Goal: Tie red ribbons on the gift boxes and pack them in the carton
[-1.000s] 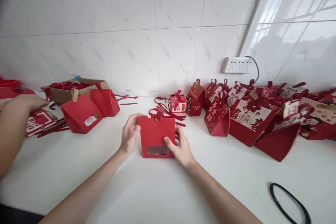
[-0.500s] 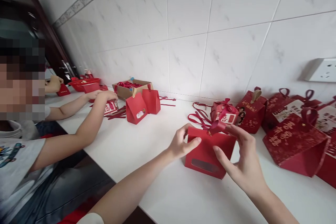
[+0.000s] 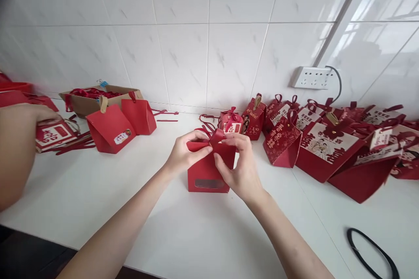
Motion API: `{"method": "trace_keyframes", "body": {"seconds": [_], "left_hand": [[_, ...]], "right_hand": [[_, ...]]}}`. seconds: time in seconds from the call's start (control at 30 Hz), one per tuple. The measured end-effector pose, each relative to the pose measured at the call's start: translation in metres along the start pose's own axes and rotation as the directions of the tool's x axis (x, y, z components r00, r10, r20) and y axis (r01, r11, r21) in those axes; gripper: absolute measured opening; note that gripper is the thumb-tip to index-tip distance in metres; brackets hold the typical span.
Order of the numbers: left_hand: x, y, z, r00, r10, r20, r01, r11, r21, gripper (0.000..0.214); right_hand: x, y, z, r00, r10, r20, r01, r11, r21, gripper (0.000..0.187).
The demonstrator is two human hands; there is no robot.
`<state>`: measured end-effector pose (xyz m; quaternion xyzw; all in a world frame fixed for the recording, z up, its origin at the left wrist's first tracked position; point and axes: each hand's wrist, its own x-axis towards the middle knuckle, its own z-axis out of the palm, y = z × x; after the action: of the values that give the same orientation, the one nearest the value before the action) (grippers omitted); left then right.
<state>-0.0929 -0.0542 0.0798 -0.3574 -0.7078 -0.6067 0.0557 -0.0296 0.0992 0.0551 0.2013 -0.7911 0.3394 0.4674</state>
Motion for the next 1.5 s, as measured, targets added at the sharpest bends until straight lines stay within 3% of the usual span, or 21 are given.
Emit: {"method": "trace_keyframes", "body": {"seconds": [0.13,0.4,0.63,0.97,1.5], "left_hand": [[-0.008,-0.006,0.01,0.994,-0.024,-0.109,0.018,0.998,-0.058,0.014],[-0.011,-0.008,0.014,0.99,-0.034,-0.14,0.02,0.995,-0.096,0.012],[-0.01,-0.006,0.017,0.983,-0.005,-0.181,0.005,1.0,-0.003,0.009],[-0.009,-0.009,0.017,0.978,0.028,-0.205,-0.024,0.999,0.024,0.008],[-0.013,-0.008,0.021,0.985,0.029,-0.167,-0.043,0.996,-0.084,0.008]], "right_hand": [[0.002,-0.002,-0.001,0.991,-0.127,0.037,0.132,0.967,-0.218,0.021],[0.007,-0.007,-0.004,0.983,-0.179,0.028,0.179,0.934,-0.31,0.021],[0.006,-0.005,-0.004,0.987,-0.162,0.002,0.156,0.946,-0.285,0.021],[0.008,-0.008,-0.003,0.984,-0.167,0.069,0.18,0.937,-0.298,0.022],[0.005,-0.009,-0.003,0.971,-0.208,0.117,0.237,0.896,-0.377,0.025]]}}
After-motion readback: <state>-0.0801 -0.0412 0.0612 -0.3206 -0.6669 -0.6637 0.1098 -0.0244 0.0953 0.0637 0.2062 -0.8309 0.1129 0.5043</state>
